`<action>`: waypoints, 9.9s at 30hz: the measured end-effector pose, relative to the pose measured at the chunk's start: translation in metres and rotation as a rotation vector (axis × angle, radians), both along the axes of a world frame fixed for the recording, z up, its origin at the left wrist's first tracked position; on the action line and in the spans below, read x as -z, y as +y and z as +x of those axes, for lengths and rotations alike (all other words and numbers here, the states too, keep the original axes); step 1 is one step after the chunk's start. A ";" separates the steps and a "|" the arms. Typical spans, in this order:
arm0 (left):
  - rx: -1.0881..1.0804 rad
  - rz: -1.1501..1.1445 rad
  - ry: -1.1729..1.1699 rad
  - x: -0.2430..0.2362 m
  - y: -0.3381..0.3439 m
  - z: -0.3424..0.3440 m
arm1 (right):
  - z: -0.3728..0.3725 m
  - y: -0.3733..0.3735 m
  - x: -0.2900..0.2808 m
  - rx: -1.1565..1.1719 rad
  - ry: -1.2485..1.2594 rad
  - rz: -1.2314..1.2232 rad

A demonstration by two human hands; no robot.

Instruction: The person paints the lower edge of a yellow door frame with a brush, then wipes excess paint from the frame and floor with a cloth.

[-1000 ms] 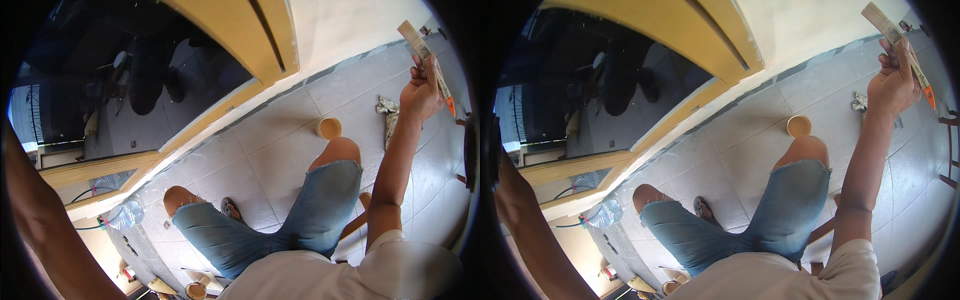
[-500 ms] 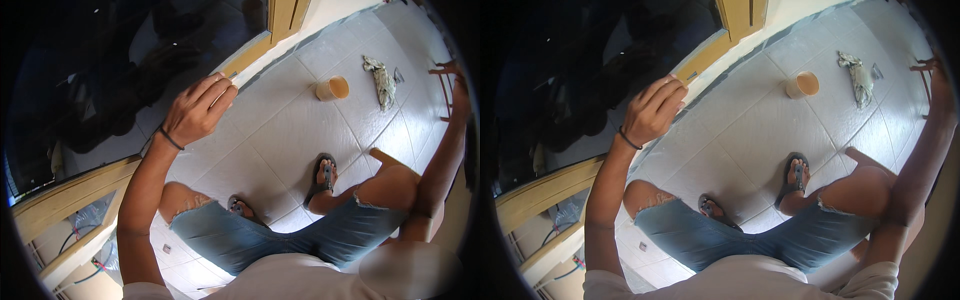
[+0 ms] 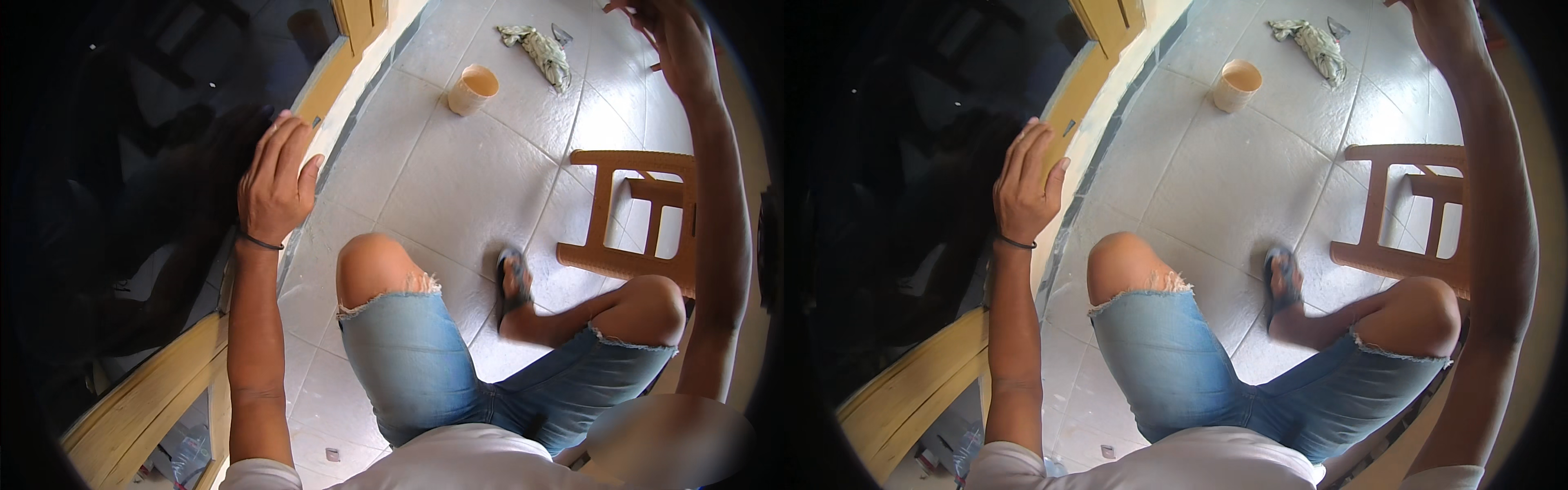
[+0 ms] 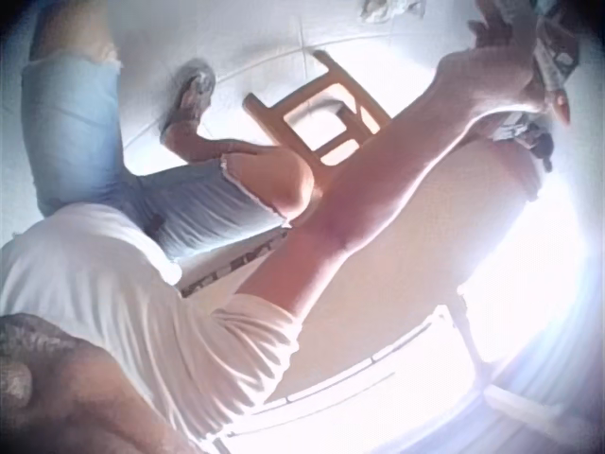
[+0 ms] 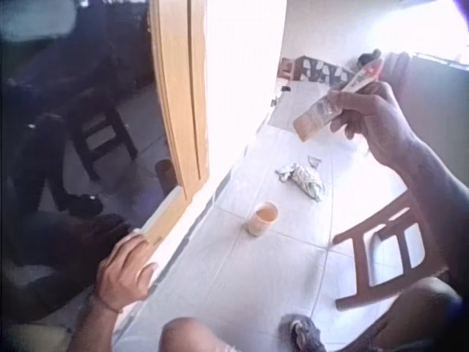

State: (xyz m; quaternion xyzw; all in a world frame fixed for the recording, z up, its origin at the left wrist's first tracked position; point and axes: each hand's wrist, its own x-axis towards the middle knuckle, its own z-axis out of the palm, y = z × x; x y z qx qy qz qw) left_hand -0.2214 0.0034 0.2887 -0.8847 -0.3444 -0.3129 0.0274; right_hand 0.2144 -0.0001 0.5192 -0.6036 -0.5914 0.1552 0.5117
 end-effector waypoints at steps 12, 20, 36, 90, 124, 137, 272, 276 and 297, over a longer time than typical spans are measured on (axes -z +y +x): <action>0.136 -0.377 -0.243 0.026 -0.011 0.050 | 0.078 -0.103 0.256 0.247 0.396 0.074; -0.043 -0.912 -0.189 0.198 0.044 0.212 | 0.059 -0.134 0.357 0.351 0.714 0.121; 0.130 -0.808 -0.669 0.257 0.072 0.362 | 0.102 -0.179 0.357 0.405 0.547 0.087; -0.381 0.227 1.381 0.070 0.107 0.159 | 0.097 -0.199 0.343 0.242 0.445 0.142; -0.307 0.246 1.295 0.063 0.136 0.172 | 0.097 -0.200 0.343 0.261 0.521 0.171; -0.363 0.268 1.340 0.069 0.138 0.180 | 0.096 -0.202 0.347 0.230 0.526 0.173; -0.327 0.182 1.242 0.045 0.112 0.164 | 0.065 -0.206 0.334 0.167 0.742 0.133; -0.307 0.252 1.241 0.048 0.123 0.155 | 0.071 -0.202 0.334 0.241 0.655 0.170; -0.364 0.223 1.241 0.048 0.100 0.162 | 0.092 -0.197 0.360 0.343 0.896 0.209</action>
